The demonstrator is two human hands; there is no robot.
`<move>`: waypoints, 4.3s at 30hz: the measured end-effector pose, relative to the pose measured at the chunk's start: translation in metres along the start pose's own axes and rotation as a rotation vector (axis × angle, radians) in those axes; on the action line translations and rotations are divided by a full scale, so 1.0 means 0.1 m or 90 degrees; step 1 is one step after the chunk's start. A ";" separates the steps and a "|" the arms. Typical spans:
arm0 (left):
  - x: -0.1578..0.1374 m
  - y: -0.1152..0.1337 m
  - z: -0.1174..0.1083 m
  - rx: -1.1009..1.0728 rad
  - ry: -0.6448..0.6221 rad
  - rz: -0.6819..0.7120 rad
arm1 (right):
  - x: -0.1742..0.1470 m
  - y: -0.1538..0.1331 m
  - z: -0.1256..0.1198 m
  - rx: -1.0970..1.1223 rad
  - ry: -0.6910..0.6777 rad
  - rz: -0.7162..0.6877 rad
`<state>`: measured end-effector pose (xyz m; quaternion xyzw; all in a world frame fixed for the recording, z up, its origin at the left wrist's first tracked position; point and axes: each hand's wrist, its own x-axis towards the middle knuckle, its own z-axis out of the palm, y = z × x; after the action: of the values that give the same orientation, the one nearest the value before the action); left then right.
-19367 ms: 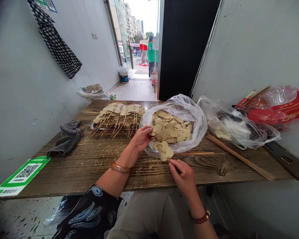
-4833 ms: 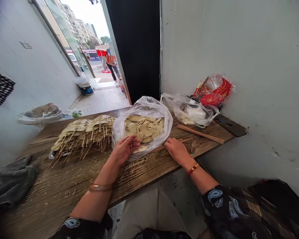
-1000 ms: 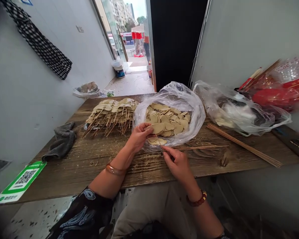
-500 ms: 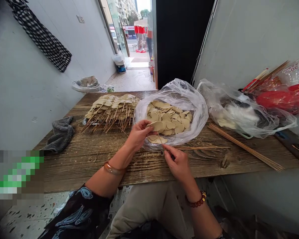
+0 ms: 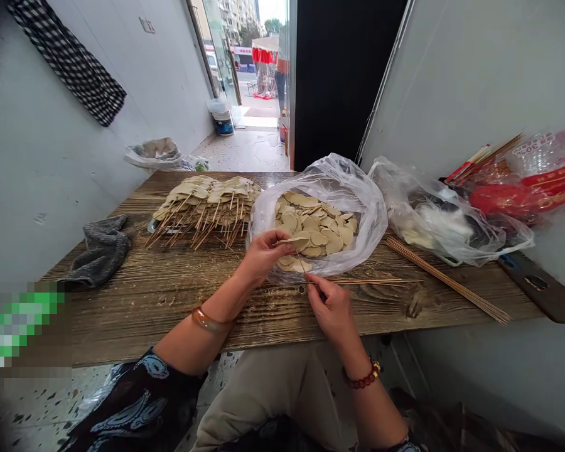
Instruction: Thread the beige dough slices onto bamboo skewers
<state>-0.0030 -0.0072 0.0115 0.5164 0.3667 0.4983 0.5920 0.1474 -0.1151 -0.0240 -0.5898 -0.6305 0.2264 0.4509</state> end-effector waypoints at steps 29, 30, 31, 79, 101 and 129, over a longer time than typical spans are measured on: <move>-0.16 0.12 0.06 -0.255 -0.154 -0.213 | -0.29 -0.11 0.05 -0.091 0.151 -0.096; -0.16 0.12 0.06 -0.257 -0.155 -0.217 | -0.29 -0.11 0.05 -0.091 0.152 -0.098; -0.16 0.12 0.06 -0.260 -0.156 -0.220 | -0.30 -0.11 0.04 -0.090 0.154 -0.100; -0.25 0.08 0.19 0.047 -0.256 -0.099 | -0.31 -0.03 0.02 0.037 0.156 0.072; -0.25 0.06 0.21 0.209 -0.306 -0.031 | -0.28 -0.06 0.01 0.031 0.162 0.049; 0.20 -0.18 0.09 0.770 0.077 0.078 | -0.29 -0.03 0.04 0.130 0.212 0.055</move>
<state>0.0136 0.0102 -0.0029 0.7518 0.5874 0.2636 0.1421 0.1393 -0.1416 -0.0323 -0.5965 -0.4952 0.2076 0.5965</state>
